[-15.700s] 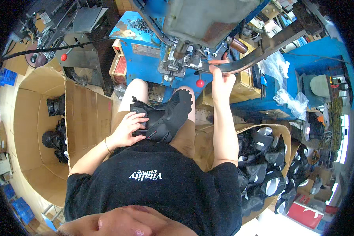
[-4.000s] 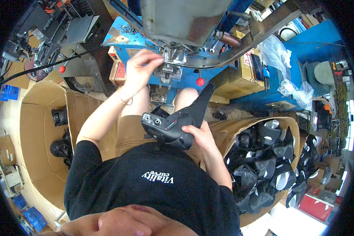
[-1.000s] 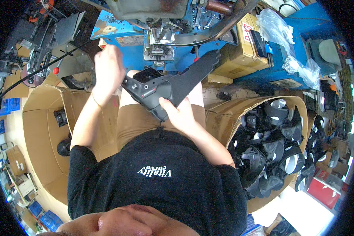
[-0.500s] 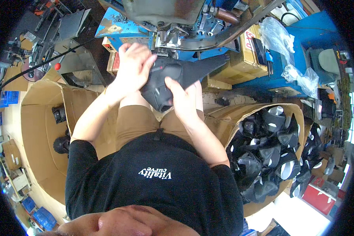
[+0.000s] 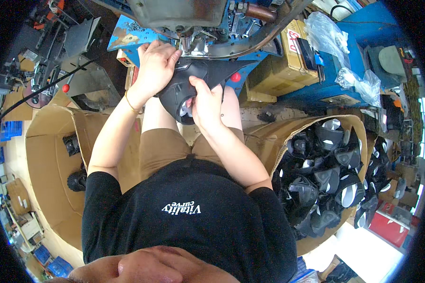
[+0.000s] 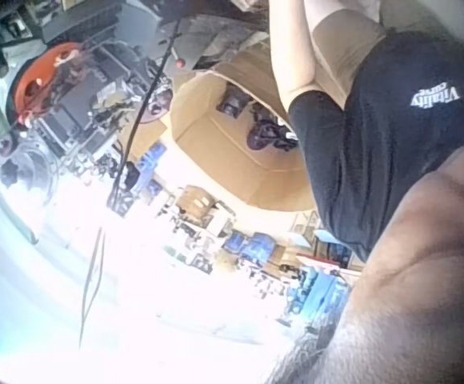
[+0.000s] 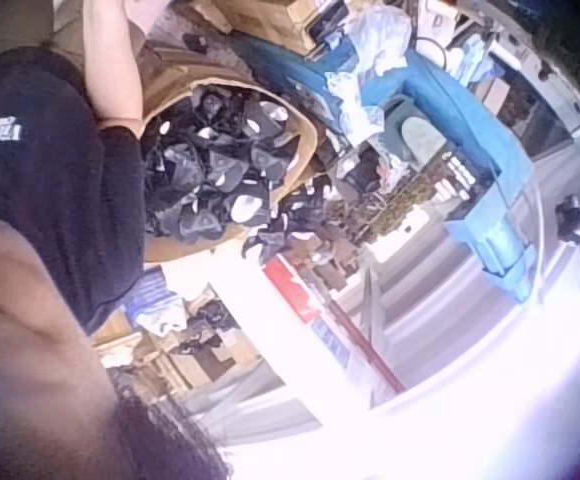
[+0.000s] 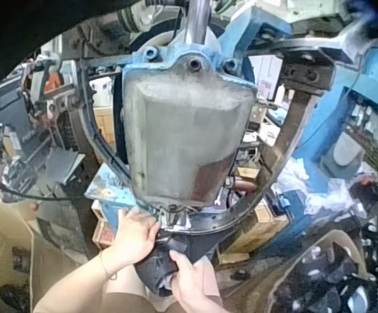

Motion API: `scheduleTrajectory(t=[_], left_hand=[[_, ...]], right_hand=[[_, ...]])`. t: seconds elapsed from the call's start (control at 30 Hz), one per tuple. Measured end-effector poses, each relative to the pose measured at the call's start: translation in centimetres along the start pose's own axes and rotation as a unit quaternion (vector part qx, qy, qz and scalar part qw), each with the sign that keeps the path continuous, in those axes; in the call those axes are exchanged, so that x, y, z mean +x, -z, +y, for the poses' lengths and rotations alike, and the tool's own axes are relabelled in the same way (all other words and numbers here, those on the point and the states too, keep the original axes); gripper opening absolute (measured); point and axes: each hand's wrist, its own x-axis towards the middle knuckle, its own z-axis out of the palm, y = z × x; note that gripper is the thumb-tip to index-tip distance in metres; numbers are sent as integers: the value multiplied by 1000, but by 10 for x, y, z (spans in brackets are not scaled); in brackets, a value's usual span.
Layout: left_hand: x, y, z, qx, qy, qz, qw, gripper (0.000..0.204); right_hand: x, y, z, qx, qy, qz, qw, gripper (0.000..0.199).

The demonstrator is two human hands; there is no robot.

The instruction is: The person attaches hardware to shoe uppers using a riveting machine and inspects a bag of metal fasteners by hand.

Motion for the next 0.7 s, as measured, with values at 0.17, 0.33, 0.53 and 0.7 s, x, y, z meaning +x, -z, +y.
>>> scheduleTrajectory(t=[0.17, 0.33, 0.53, 0.7], left_hand=[[0, 3, 1, 30, -7, 12, 999, 23], [0, 1, 2, 44, 9, 1, 999, 25], [-1, -3, 2, 30, 31, 21, 999, 25], [-5, 2, 8, 4, 28, 54, 998, 24]], right_hand=[[5, 7, -10, 95, -56, -40, 993, 24], [10, 13, -19, 5, -75, -29, 997, 18], [12, 12, -21, -13, -75, -9, 997, 13], [6, 17, -19, -17, -48, -19, 999, 14]])
